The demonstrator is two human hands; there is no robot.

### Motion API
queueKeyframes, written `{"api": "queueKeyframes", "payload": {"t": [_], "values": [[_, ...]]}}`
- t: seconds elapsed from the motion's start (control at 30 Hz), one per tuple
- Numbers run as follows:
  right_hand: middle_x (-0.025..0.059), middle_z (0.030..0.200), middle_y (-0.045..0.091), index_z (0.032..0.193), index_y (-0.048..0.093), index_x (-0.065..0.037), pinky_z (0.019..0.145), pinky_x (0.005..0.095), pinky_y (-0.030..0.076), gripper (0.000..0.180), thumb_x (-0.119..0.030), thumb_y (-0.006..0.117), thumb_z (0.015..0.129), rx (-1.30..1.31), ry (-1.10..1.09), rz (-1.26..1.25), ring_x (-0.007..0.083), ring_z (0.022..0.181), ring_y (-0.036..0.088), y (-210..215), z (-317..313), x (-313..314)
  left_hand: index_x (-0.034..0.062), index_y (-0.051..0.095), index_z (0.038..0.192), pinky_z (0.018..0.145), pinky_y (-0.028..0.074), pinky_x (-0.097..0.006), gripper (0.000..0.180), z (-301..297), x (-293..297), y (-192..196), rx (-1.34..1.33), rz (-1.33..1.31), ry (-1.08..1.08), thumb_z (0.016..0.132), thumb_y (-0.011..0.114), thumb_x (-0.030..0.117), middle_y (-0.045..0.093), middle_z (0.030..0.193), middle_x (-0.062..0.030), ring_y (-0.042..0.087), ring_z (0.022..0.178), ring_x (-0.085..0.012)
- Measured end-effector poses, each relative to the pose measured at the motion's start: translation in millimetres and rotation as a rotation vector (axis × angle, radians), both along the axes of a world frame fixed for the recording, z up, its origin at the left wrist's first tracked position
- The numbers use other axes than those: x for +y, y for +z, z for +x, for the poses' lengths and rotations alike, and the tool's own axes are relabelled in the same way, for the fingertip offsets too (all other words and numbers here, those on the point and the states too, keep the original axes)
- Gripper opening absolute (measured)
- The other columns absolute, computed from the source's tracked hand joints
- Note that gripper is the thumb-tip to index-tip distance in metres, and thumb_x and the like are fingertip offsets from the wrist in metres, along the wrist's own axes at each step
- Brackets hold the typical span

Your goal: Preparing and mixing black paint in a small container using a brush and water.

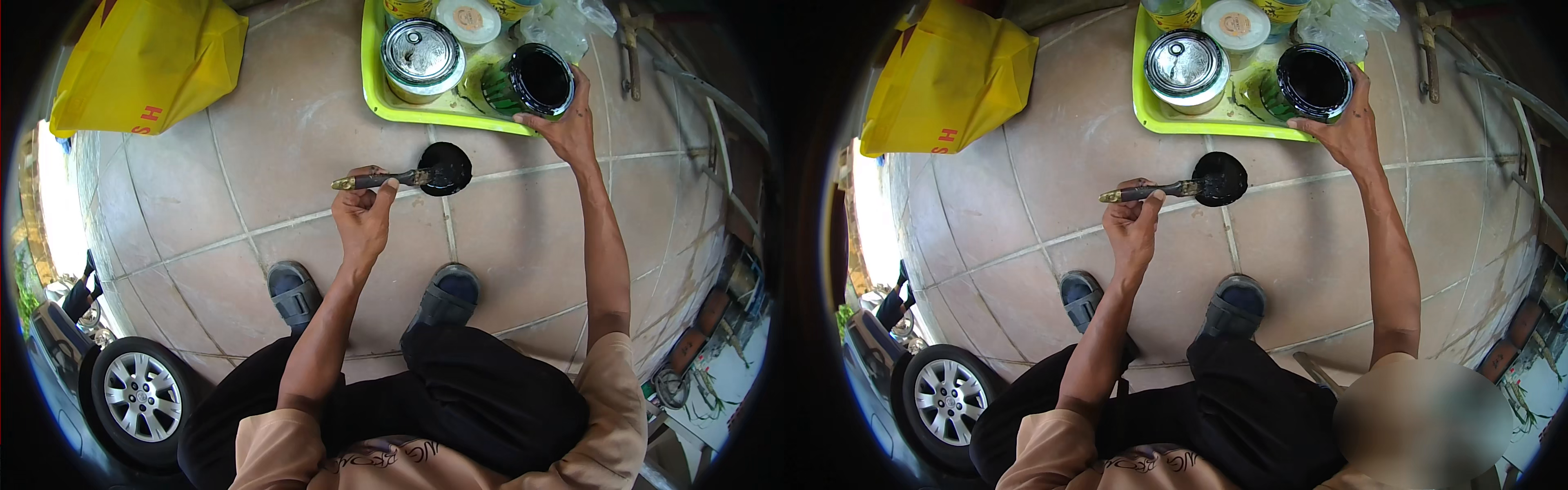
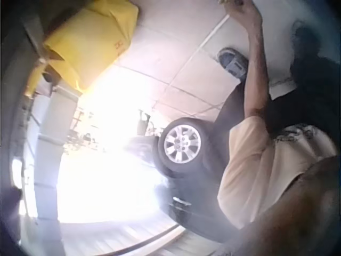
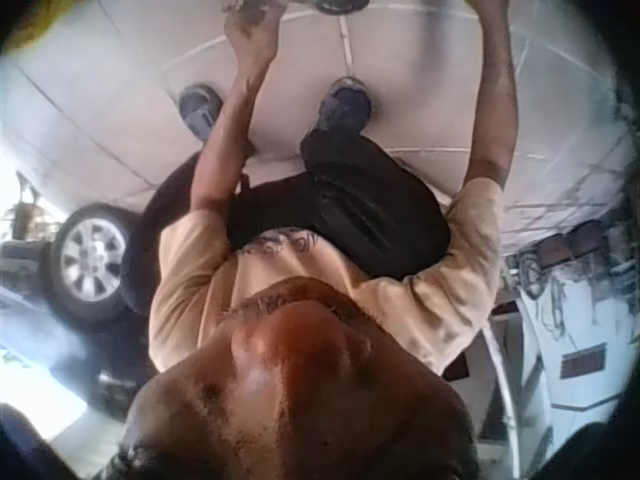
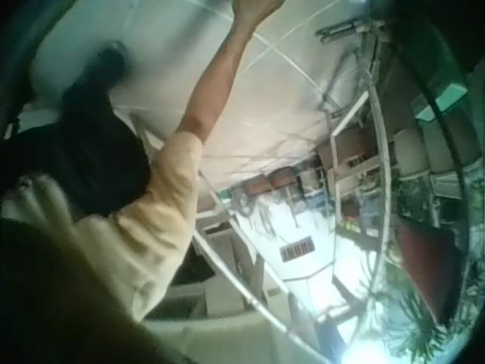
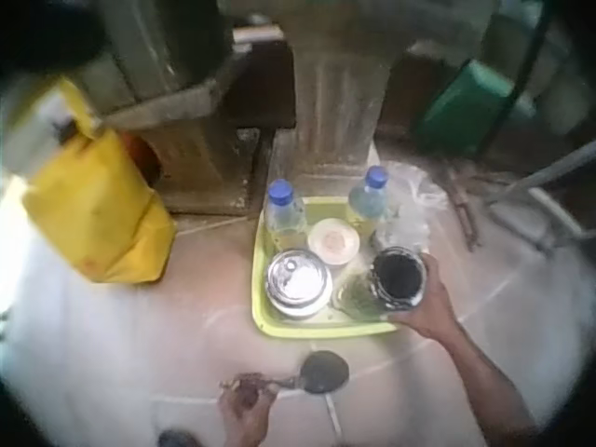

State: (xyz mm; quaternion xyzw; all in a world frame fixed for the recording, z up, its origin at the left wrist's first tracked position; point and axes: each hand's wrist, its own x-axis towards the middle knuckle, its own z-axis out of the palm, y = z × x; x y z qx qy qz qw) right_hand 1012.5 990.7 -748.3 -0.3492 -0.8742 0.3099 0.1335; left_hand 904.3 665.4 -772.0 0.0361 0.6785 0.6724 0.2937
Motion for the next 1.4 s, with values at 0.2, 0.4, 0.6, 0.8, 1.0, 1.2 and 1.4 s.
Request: {"api": "queueKeyframes", "payload": {"t": [0.2,0.4,0.6,0.8,1.0,1.2,1.4], "values": [[0.0233,0.138,0.058,0.148,0.029,-0.001,0.111,0.0450,0.048,0.122,-0.037,0.100,0.056,-0.023,0.017,0.038,0.0358,0.128,0.059,3,3,4,0.0028,0.065,0.103,0.050,0.027,-0.020,0.014,5,6,2,0.029,0.029,-0.007,0.092,0.070,-0.002,0.058,0.075,0.0066,0.039,0.058,0.0012],[0.0240,0.138,0.058,0.146,0.031,0.001,0.112,0.0452,0.046,0.129,-0.050,0.100,0.050,-0.008,0.062,0.013,0.0386,0.129,0.058,3,0,7,0.0022,0.066,0.102,0.047,0.025,-0.019,0.012,3,5,-5,0.096,0.014,-0.021,0.092,0.072,0.000,0.055,0.069,0.0084,0.036,0.053,0.0026],[0.0238,0.138,0.058,0.148,0.030,0.001,0.113,0.0447,0.045,0.134,-0.056,0.098,0.048,-0.015,0.108,0.024,0.0381,0.130,0.057,-1,1,13,0.0021,0.066,0.103,0.047,0.026,-0.020,0.013,3,8,-10,0.065,0.038,0.011,0.091,0.072,0.000,0.055,0.069,0.0077,0.036,0.052,0.0024],[0.0224,0.138,0.059,0.149,0.029,0.000,0.113,0.0439,0.046,0.130,-0.051,0.099,0.052,-0.091,0.091,0.002,0.0366,0.129,0.058,10,-4,6,0.0022,0.066,0.103,0.047,0.026,-0.020,0.014,2,10,-8,0.034,0.075,0.028,0.091,0.073,0.000,0.055,0.069,0.0076,0.037,0.053,0.0028],[0.0208,0.139,0.060,0.153,0.028,-0.003,0.113,0.0428,0.046,0.122,-0.039,0.098,0.060,-0.127,0.023,-0.109,0.0355,0.129,0.059,14,2,6,0.0020,0.066,0.103,0.047,0.025,-0.020,0.014,4,10,-8,0.031,0.046,0.017,0.091,0.073,0.000,0.054,0.069,0.0079,0.036,0.053,0.0027],[0.0226,0.138,0.060,0.154,0.028,-0.004,0.112,0.0430,0.047,0.114,-0.029,0.096,0.066,-0.107,0.018,-0.068,0.0379,0.128,0.059,15,1,3,0.0016,0.066,0.103,0.047,0.025,-0.020,0.015,5,7,-10,0.039,0.039,0.005,0.090,0.072,-0.002,0.055,0.070,0.0078,0.036,0.054,0.0026],[0.0262,0.134,0.062,0.154,0.028,-0.005,0.109,0.0443,0.048,0.105,-0.017,0.090,0.071,-0.095,0.053,-0.095,0.0413,0.123,0.062,17,-1,1,0.0013,0.065,0.104,0.047,0.027,-0.019,0.015,1,7,-12,0.017,0.056,0.016,0.091,0.073,-0.001,0.058,0.074,0.0064,0.038,0.055,0.0025]]}}
